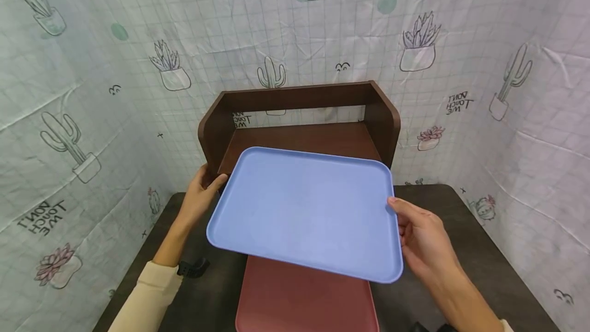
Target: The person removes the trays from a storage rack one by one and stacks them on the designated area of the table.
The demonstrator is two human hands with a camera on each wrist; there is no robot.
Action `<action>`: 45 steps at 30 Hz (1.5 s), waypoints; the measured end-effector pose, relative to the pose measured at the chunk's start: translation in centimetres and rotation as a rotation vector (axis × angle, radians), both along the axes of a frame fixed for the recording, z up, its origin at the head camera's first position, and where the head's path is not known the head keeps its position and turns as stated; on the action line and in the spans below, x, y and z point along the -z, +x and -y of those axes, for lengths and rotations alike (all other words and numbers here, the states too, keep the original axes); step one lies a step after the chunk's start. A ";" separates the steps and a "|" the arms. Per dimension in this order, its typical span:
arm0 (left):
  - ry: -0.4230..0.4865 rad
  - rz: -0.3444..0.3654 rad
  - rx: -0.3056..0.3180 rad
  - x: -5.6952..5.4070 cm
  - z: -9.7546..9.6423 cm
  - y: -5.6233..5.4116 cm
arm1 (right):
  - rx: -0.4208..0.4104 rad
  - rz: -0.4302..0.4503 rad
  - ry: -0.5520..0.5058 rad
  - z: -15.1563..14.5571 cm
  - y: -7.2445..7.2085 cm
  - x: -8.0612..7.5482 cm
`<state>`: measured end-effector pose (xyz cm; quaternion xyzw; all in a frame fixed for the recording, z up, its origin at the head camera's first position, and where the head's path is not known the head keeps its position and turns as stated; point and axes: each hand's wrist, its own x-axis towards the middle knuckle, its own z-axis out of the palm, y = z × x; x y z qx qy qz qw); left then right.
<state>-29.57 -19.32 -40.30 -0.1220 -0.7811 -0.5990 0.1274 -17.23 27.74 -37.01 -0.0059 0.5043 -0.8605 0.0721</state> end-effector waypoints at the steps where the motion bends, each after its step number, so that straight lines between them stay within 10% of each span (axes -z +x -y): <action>1: 0.000 -0.005 0.003 0.0 0.0 0.0 | -0.009 -0.005 0.001 0.0 0.1 0.2; 45: 0.042 0.002 0.025 0.2 0.0 0.0 | -0.003 0.088 0.093 0.9 2.2 7.0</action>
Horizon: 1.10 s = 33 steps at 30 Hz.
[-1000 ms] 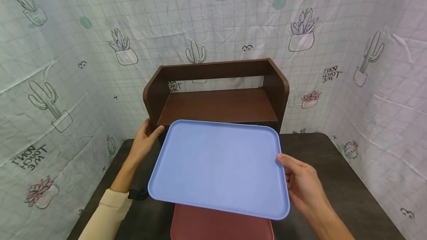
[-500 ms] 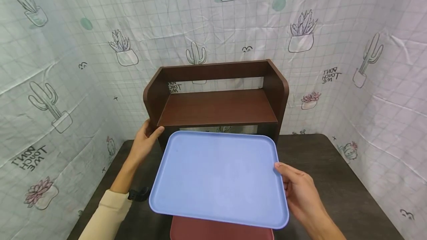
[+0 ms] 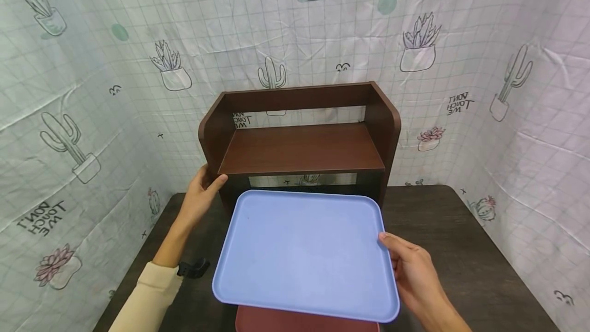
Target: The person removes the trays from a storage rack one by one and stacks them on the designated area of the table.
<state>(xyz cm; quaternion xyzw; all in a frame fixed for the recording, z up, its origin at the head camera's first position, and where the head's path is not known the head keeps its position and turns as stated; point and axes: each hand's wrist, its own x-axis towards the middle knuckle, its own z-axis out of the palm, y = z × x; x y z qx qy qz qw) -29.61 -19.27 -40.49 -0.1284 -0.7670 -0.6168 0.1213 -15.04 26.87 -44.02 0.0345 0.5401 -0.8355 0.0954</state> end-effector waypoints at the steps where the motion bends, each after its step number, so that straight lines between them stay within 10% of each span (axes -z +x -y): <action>1: 0.001 0.001 0.000 0.0 0.0 0.0 | 0.003 0.003 0.002 0.0 0.0 0.1; 33: -0.009 0.001 -0.005 -0.2 -0.2 0.3 | 0.007 0.087 0.142 -0.5 -0.5 4.9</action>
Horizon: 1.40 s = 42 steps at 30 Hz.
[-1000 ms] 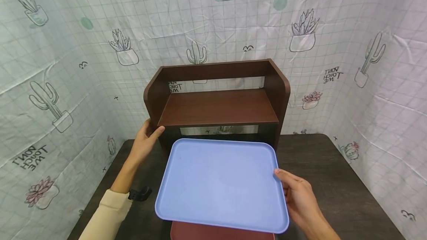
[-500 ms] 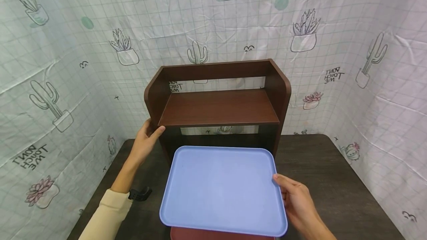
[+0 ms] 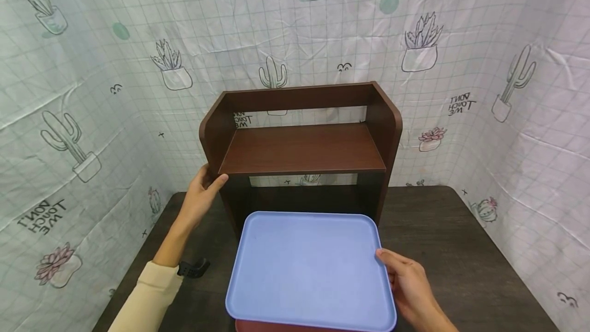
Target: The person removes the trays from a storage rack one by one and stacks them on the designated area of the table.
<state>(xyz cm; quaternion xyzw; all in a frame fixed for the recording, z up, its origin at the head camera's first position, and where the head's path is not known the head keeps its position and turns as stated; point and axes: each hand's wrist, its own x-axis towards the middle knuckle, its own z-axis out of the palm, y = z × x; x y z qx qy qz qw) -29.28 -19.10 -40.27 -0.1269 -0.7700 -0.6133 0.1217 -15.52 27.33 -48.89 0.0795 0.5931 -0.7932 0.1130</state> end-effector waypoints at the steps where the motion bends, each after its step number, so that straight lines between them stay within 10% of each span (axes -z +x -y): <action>1: 0.000 0.000 0.001 0.0 0.0 0.0 | -0.007 -0.003 -0.002 -0.1 0.0 0.2; 42: -0.009 -0.008 0.016 0.5 0.3 -0.3 | 0.088 0.123 0.117 1.1 -0.1 5.1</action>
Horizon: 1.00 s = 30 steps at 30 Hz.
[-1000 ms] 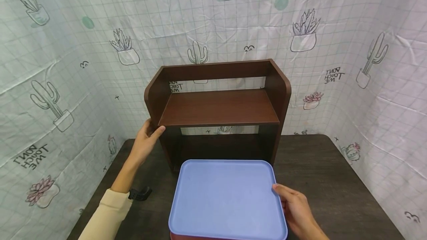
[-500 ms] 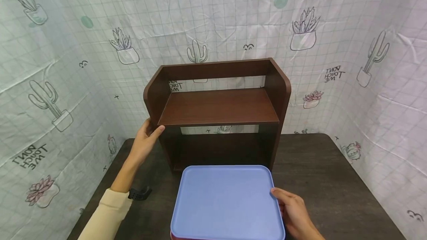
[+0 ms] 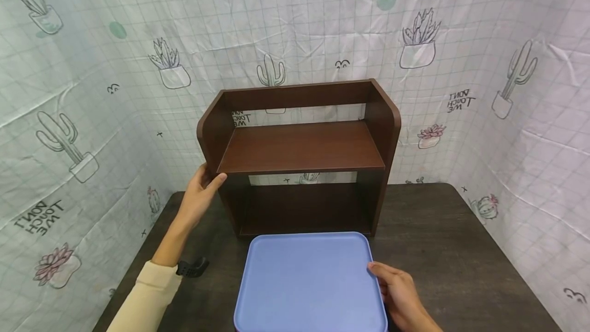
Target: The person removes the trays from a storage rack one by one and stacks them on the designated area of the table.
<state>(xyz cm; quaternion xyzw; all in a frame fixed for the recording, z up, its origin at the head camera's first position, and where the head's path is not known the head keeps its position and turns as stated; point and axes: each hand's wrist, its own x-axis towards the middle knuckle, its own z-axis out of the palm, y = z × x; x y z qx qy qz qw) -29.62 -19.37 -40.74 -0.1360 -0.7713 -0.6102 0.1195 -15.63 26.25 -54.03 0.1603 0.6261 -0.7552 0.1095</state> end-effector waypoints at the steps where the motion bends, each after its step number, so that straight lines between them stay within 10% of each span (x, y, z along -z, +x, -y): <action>1: 0.000 0.000 0.001 0.0 0.0 0.0 | -0.002 0.000 0.001 0.0 0.0 0.0; 30: -0.003 0.005 -0.006 -0.1 0.0 0.1 | -0.096 0.024 0.109 0.2 -0.5 0.9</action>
